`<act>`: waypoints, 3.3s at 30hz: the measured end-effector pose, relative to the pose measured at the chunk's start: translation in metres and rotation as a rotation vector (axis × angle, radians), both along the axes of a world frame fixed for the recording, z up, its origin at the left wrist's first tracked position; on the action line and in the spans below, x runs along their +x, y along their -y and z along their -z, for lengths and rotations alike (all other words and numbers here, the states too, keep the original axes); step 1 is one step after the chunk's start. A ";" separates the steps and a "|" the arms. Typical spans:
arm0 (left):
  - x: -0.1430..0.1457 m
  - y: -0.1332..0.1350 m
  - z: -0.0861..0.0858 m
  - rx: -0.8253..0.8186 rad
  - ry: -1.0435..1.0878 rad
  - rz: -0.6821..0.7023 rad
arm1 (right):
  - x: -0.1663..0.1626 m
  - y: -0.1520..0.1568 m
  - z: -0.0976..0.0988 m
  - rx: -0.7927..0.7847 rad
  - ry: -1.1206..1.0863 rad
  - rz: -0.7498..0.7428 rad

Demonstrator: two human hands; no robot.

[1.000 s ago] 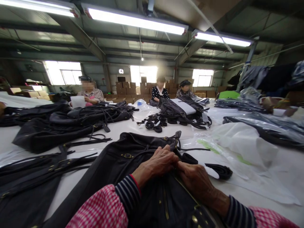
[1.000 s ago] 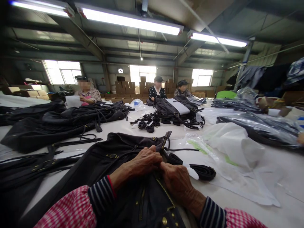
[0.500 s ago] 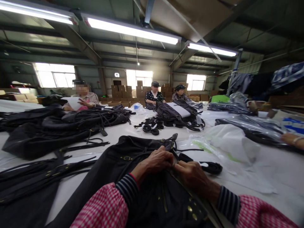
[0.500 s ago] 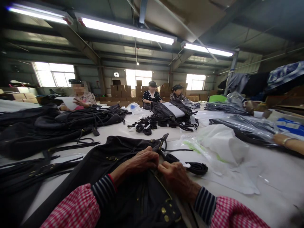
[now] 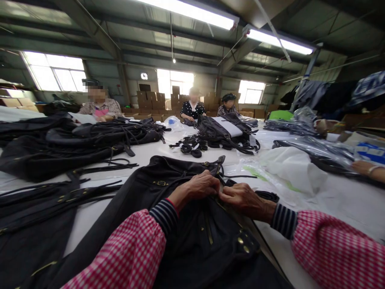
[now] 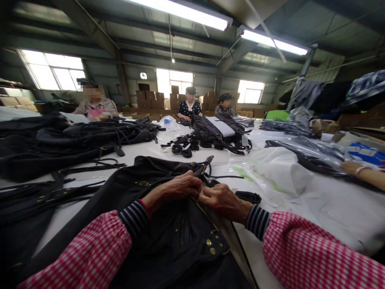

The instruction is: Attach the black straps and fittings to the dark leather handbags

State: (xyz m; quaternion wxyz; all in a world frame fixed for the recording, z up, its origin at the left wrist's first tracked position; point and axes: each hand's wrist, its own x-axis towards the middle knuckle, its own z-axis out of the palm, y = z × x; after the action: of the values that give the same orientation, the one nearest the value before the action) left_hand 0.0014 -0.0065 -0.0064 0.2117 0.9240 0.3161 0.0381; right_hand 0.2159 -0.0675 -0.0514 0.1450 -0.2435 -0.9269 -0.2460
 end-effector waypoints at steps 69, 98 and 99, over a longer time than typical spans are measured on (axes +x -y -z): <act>0.034 0.030 0.033 -0.636 0.964 -0.230 | 0.005 0.007 0.009 -1.259 -1.522 0.230; 0.041 0.041 0.036 -0.532 1.024 -0.300 | -0.009 0.009 0.015 -1.209 -1.600 0.254; 0.041 0.041 0.037 -0.527 1.015 -0.301 | -0.008 0.009 0.015 -1.225 -1.613 0.244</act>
State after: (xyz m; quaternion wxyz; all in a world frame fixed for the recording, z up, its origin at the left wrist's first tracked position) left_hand 0.0427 -0.0475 -0.0430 0.5511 0.6514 0.3018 0.4253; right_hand 0.2078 -0.0763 -0.0660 0.5507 -0.4619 -0.4884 0.4948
